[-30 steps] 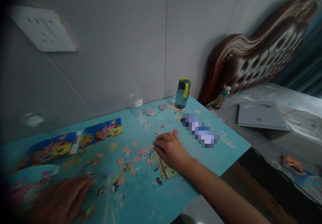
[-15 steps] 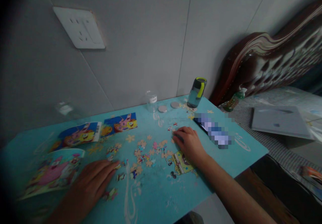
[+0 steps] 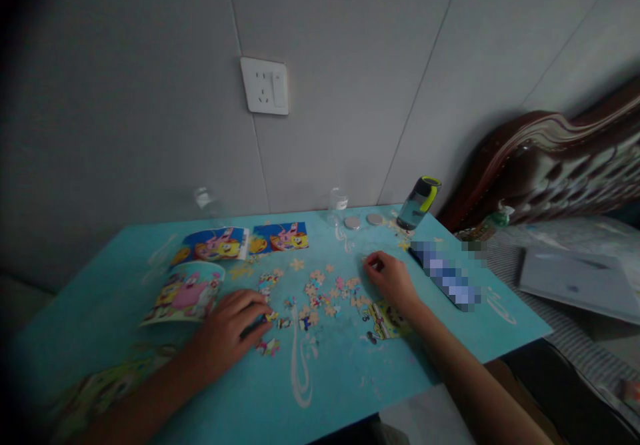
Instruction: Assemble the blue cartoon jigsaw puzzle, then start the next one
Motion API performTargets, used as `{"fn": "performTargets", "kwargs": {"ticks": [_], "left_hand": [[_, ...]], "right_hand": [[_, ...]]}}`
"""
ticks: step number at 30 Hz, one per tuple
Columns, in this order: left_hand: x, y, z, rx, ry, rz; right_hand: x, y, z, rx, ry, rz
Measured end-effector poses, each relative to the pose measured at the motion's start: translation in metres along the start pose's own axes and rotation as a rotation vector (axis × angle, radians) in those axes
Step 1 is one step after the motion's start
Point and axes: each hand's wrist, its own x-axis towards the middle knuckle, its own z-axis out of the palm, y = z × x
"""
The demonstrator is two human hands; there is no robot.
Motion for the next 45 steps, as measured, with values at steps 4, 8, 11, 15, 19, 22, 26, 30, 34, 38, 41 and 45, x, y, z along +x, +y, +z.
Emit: {"fn": "performTargets", "kwargs": {"ticks": [4,8,11,15,19,22,26,30,34,38,41,45], "left_hand": [[0.001,0.005,-0.007,-0.022,-0.056,-0.002],[0.000,0.011,-0.009,-0.006,-0.110,-0.014],[-0.001,0.012,-0.009,0.016,-0.124,-0.029],[-0.002,0.011,-0.012,0.020,-0.116,0.001],[-0.002,0.019,-0.018,0.013,-0.127,0.050],[-0.002,0.028,-0.021,0.005,-0.136,0.061],[-0.002,0.028,-0.020,0.005,-0.163,0.043],[-0.001,0.020,-0.019,0.032,-0.140,-0.003],[0.000,0.021,-0.021,0.029,-0.143,-0.004],[0.001,0.029,-0.017,0.014,-0.128,0.030],[0.004,0.034,-0.009,0.018,-0.131,0.046],[0.005,0.037,-0.003,-0.005,-0.147,0.080]], "right_hand": [[-0.017,-0.067,0.025,0.127,-0.117,-0.176],[-0.017,-0.122,0.060,0.149,-0.186,-0.436],[-0.007,-0.135,0.073,0.147,-0.218,-0.500],[-0.002,-0.119,0.064,0.128,-0.251,-0.522],[-0.004,-0.095,0.043,0.015,-0.254,-0.415],[-0.001,-0.089,0.038,-0.003,-0.327,-0.359],[0.011,-0.091,0.039,0.016,-0.402,-0.308],[0.028,-0.093,0.038,0.056,-0.458,-0.317],[0.034,-0.105,0.049,0.121,-0.395,-0.338],[0.027,-0.118,0.063,0.222,-0.317,-0.562],[0.023,-0.111,0.061,0.256,-0.347,-0.611],[0.030,-0.083,0.051,0.153,-0.222,-0.415]]}}
